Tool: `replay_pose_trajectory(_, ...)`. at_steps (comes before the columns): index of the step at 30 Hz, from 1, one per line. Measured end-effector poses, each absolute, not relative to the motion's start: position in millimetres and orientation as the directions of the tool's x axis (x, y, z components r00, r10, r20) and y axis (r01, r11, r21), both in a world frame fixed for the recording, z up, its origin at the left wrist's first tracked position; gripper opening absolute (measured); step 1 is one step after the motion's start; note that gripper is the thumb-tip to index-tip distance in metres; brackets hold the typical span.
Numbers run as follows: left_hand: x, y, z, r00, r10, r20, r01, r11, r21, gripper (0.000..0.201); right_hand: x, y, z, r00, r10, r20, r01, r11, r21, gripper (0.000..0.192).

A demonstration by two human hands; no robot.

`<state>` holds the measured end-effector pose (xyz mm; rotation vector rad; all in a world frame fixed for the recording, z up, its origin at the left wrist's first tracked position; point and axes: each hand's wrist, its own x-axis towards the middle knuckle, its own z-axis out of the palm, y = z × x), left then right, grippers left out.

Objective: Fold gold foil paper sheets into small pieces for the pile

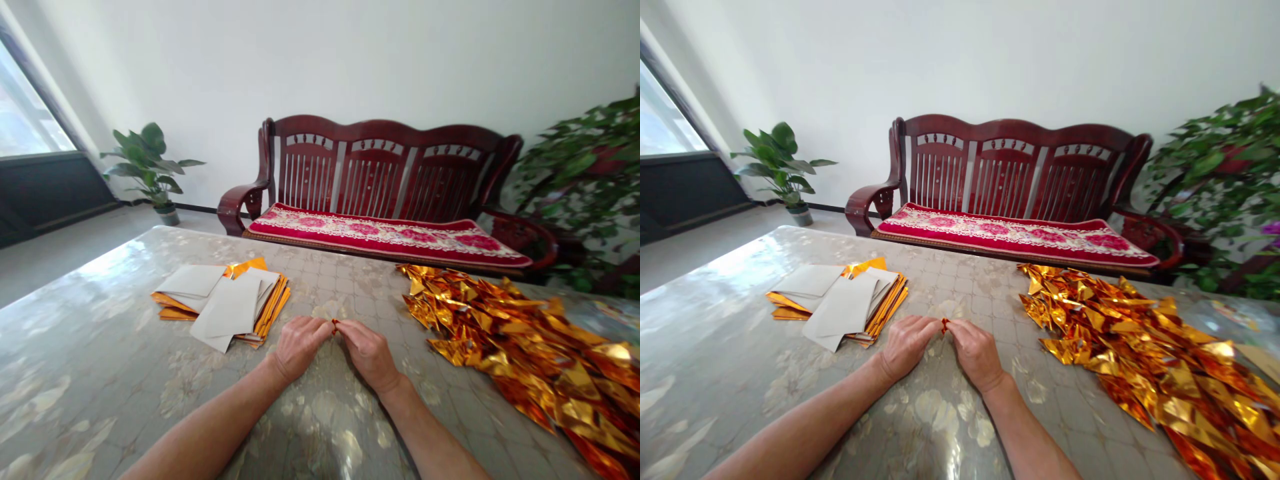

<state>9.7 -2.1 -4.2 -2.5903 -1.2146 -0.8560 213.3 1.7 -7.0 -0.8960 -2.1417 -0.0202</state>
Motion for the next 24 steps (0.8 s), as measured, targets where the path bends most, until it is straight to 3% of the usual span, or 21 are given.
replay_pose_trajectory(8,12.0,-1.9,-4.4,0.490,0.700,0.520,0.769,-0.628,0.120,0.019,211.5,2.0,-5.3,-0.451,0.590,0.670,0.632,0.741,-0.228,0.034)
replay_pose_trajectory(18,14.2,-2.3,-4.3,0.399,0.774,0.492,0.790,-0.563,0.244,0.021,210.5,2.5,-7.6,-0.445,0.605,0.660,0.672,0.713,-0.201,0.033)
replay_pose_trajectory(24,12.1,0.3,-6.9,0.411,0.769,0.490,0.734,-0.598,0.323,0.023,210.6,4.2,-10.5,-0.414,0.617,0.669,0.660,0.710,-0.247,0.035)
